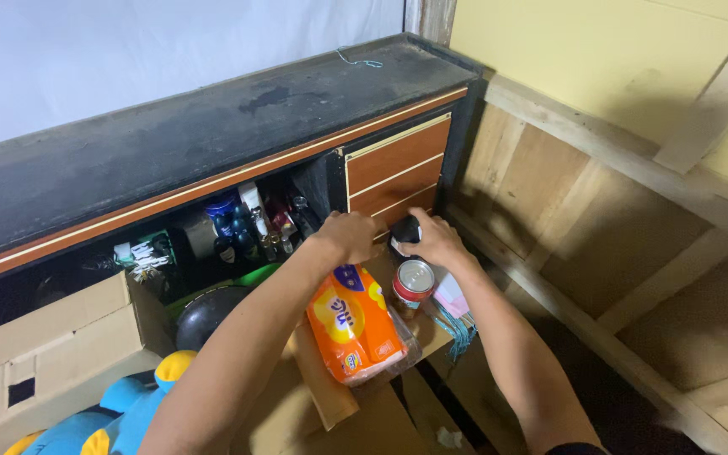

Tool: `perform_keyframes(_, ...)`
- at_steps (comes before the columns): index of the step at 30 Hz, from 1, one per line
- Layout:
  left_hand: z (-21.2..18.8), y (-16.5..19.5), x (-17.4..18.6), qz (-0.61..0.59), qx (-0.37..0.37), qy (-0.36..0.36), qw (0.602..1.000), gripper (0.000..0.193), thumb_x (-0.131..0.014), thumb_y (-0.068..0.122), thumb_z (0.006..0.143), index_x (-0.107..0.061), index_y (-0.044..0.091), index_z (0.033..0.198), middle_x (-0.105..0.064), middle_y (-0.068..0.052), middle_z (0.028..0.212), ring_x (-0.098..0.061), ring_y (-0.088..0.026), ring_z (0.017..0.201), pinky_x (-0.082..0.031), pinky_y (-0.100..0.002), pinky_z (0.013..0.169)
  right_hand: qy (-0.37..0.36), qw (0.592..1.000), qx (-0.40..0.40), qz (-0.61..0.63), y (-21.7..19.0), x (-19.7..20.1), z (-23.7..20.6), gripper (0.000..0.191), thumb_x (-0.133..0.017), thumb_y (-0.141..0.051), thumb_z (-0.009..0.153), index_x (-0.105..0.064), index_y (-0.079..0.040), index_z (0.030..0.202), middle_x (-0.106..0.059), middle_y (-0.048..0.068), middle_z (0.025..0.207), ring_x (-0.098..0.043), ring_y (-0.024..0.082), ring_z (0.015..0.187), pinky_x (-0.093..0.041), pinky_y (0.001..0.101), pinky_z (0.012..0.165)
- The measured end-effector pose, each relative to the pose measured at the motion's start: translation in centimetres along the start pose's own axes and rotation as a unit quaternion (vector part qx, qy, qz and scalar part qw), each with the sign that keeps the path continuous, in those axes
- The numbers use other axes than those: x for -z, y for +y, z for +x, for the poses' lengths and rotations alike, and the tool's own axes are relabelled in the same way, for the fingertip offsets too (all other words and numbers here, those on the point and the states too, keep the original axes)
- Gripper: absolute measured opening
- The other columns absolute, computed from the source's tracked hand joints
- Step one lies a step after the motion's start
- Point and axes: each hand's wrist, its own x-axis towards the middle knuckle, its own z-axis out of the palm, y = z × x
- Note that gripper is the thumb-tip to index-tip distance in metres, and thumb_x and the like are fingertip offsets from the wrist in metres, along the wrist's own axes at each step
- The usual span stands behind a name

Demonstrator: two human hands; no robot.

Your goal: The person clears items from the top of a wooden cabinet, placing a speaker, bottles, a can, a tissue pack, a photo frame, a box and plush toys onto a cardboard sheet in front, then rearranges the plush toys and boxes and wipes a small black object with a pink cloth.

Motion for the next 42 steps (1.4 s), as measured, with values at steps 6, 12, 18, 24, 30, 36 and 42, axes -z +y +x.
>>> perform_keyframes(6, -0.5, 0.0, 0.0, -0.021, 0.004, -0.007, 1.000, 0.045, -0.061, 0.045, 0.095, -0.064, 0.024, 0.134, -0.073, -0.014, 0.119, -0.067, -0.032, 0.117, -0.043, -0.051, 0.108, 0.022, 1.000, -0.011, 0.001, 0.2, -0.5, 0.2, 0.087, -0.087, -0.044, 0.067, -0.053, -0.021, 0.143, -0.064, 0.023, 0.128, -0.060, 0.041, 0.122, -0.048, 0.0477, 0.103)
perform_keyframes(12, -1.0, -0.6, 0.1, -0.001, -0.005, -0.008, 1.000, 0.045, -0.063, 0.043, 0.093, -0.065, 0.023, 0.133, -0.072, -0.015, 0.119, -0.066, -0.034, 0.116, -0.046, -0.049, 0.105, 0.080, 0.994, 0.016, 0.075, -0.1, -0.5, 0.2, 0.080, -0.085, -0.037, 0.067, -0.056, -0.021, 0.140, -0.068, 0.020, 0.122, -0.064, 0.039, 0.116, -0.051, 0.0457, 0.100)
perform_keyframes(18, -1.9, -1.3, 0.0, 0.013, 0.007, -0.008, 1.000, 0.042, -0.063, 0.043, 0.097, -0.068, 0.016, 0.128, -0.072, -0.015, 0.119, -0.067, -0.033, 0.117, -0.048, -0.048, 0.106, 0.103, 0.977, 0.028, 0.186, -0.4, -0.1, 0.3, 0.074, -0.085, -0.031, 0.069, -0.059, -0.017, 0.137, -0.071, 0.017, 0.124, -0.069, 0.032, 0.118, -0.051, 0.0395, 0.102)
perform_keyframes(24, -3.2, -0.9, 0.7, -0.006, 0.018, -0.013, 1.000, 0.041, -0.061, 0.038, 0.096, -0.064, 0.022, 0.133, -0.072, -0.012, 0.121, -0.066, -0.032, 0.118, -0.044, -0.050, 0.108, 0.141, 0.955, 0.051, 0.257, -0.7, -0.2, 0.7, 0.071, -0.085, -0.028, 0.074, -0.059, -0.013, 0.138, -0.071, 0.016, 0.125, -0.066, 0.032, 0.121, -0.051, 0.0399, 0.100)
perform_keyframes(30, -5.0, -1.8, 1.7, -0.038, 0.008, 0.024, 0.999, 0.041, -0.064, 0.036, 0.094, -0.065, 0.019, 0.131, -0.069, -0.011, 0.127, -0.066, -0.033, 0.119, -0.046, -0.050, 0.108, 0.127, 0.943, 0.021, 0.306, -1.2, 0.1, 1.0, 0.072, -0.085, -0.028, 0.076, -0.056, -0.014, 0.140, -0.071, 0.016, 0.117, -0.071, 0.024, 0.105, -0.055, 0.0355, 0.091)
perform_keyframes(36, -6.2, -3.4, 1.5, -0.067, 0.021, 0.083, 0.994, 0.052, -0.066, 0.035, 0.091, -0.058, 0.020, 0.140, -0.065, -0.014, 0.133, -0.062, -0.036, 0.122, -0.044, -0.051, 0.106, 0.115, 0.914, 0.079, 0.382, -1.2, 0.4, 1.6, 0.063, -0.081, -0.022, 0.083, -0.055, -0.005, 0.138, -0.071, 0.012, 0.114, -0.068, 0.017, 0.099, -0.053, 0.0312, 0.086)
perform_keyframes(42, -8.4, -4.5, 1.8, -0.133, -0.016, 0.205, 0.970, 0.063, -0.071, 0.037, 0.088, -0.053, 0.013, 0.143, -0.062, -0.017, 0.139, -0.061, -0.039, 0.124, -0.048, -0.049, 0.104, 0.102, 0.898, 0.123, 0.409, -2.6, 1.5, 1.0, 0.056, -0.078, -0.020, 0.088, -0.055, -0.003, 0.137, -0.070, 0.010, 0.117, -0.067, 0.014, 0.105, -0.053, 0.0283, 0.090)
